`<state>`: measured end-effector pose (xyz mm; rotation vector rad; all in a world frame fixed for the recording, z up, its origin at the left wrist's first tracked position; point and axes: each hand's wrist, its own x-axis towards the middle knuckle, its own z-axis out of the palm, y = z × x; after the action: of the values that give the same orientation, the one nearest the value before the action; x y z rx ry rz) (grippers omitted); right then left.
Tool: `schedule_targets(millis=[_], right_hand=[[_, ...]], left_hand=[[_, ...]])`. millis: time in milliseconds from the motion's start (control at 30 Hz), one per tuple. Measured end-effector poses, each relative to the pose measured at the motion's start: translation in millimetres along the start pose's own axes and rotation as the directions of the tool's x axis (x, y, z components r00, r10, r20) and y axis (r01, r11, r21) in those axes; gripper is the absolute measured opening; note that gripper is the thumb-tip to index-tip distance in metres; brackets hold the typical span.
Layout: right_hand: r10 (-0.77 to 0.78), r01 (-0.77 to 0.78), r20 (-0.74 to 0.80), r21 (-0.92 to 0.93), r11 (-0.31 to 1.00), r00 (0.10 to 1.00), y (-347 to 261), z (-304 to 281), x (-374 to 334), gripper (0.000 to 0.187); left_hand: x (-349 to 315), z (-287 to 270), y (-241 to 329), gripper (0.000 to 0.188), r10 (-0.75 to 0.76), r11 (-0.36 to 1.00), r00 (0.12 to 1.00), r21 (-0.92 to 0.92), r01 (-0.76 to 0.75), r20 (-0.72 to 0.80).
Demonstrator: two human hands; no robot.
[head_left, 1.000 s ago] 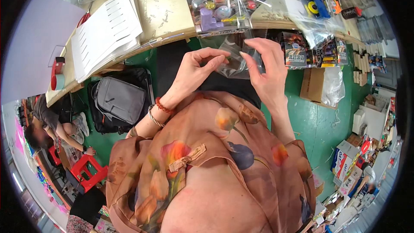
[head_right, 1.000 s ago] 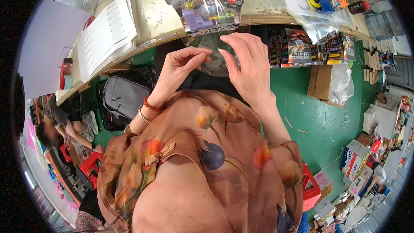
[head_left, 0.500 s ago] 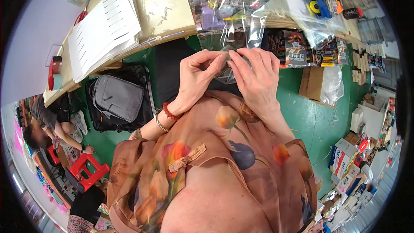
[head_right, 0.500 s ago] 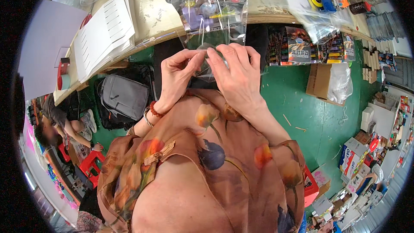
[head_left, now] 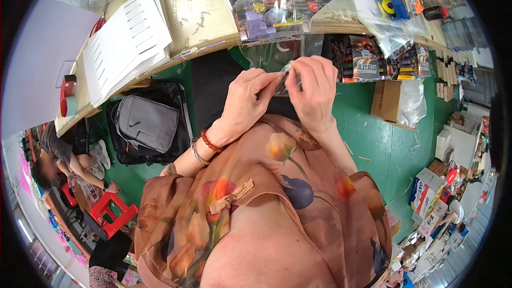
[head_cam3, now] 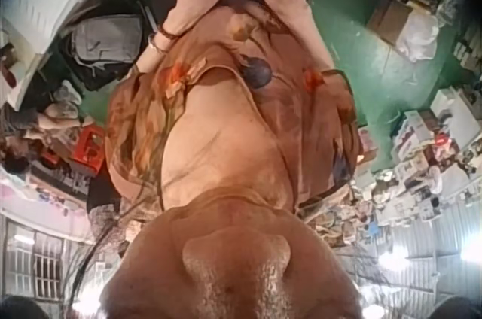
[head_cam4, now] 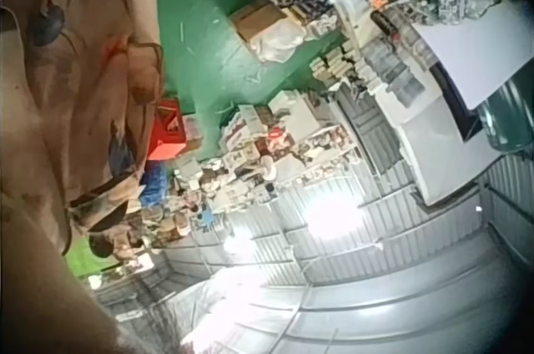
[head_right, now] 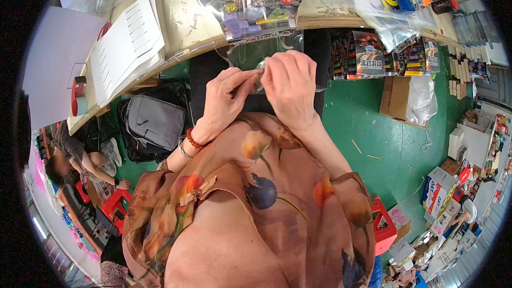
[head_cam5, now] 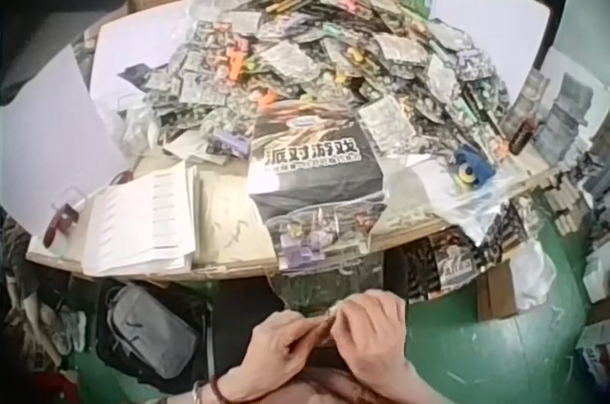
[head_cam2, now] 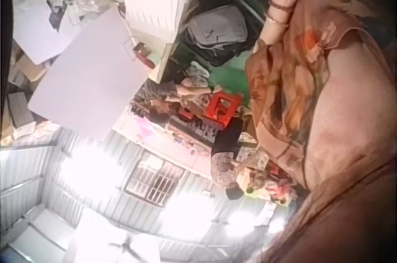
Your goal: Packing individual toy gun packets into a cardboard display box and bagging the completed box.
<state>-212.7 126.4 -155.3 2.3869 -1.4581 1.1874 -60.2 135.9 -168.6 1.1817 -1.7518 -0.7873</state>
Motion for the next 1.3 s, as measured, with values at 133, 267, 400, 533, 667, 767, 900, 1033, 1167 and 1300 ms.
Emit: schedule_targets(millis=[133, 267, 400, 533, 667, 767, 900, 1033, 1167, 1300], right_hand=[[0.330, -0.358, -0.239, -0.084, 0.930, 0.913, 61.4, -19.3, 8.9, 0.005], [0.592, -0.605, -0.159, -0.355, 0.712, 0.790, 211.8, -73.7, -68.7, 0.019], [0.845, -0.257, 0.334, -0.849, 0.462, 0.417, 286.7, -133.1, -223.2, 0.040], [0.672, -0.849, 0.709, -0.207, 0.486, 0.213, 206.2, -99.9, -108.7, 0.061], [0.178, -0.814, 0.838, 0.414, 0.408, 0.516, 118.0, -32.5, -56.8, 0.109], [0.232, -0.776, 0.804, 0.383, 0.500, 0.547, 95.7, 9.6, -51.7, 0.046], [0.416, -0.706, 0.600, 0.397, 0.587, 0.683, 105.3, 35.7, -56.2, 0.009], [0.314, -0.603, 0.554, 0.478, 0.638, 0.771, 105.9, 53.5, -48.9, 0.009], [0.352, -0.593, 0.515, 0.438, 0.676, 0.782, 104.4, 63.2, -48.4, 0.007], [0.399, -0.575, 0.422, 0.492, 0.654, 0.814, 104.8, 74.0, -53.5, 0.014]], left_hand=[[-10.3, -4.9, -18.0, 0.017, 0.171, 0.984, 0.984, 0.044, -0.173, 0.047], [-12.9, -14.6, -34.0, 0.027, 0.413, 0.910, 0.910, 0.033, -0.414, 0.045], [-11.6, -15.2, -57.6, 0.037, 0.539, 0.778, 0.773, 0.154, -0.609, 0.334], [-8.6, -21.8, -69.2, 0.033, 0.505, 0.730, 0.725, 0.216, -0.649, 0.469], [-1.2, -22.0, -79.3, 0.030, 0.514, 0.710, 0.681, 0.186, -0.679, 0.521], [3.5, -24.9, -84.2, 0.035, 0.498, 0.692, 0.659, 0.200, -0.694, 0.564], [-9.8, -38.7, -75.1, 0.043, 0.464, 0.749, 0.771, 0.271, -0.604, 0.437], [-23.2, -18.4, -64.6, 0.062, 0.095, 0.995, 0.980, -0.026, -0.101, -0.172], [-12.2, 13.0, -69.8, 0.034, -0.302, 0.933, 0.953, -0.208, 0.295, -0.004], [-4.2, 21.6, -86.7, 0.012, -0.361, 0.920, 0.921, -0.220, 0.325, -0.146]])
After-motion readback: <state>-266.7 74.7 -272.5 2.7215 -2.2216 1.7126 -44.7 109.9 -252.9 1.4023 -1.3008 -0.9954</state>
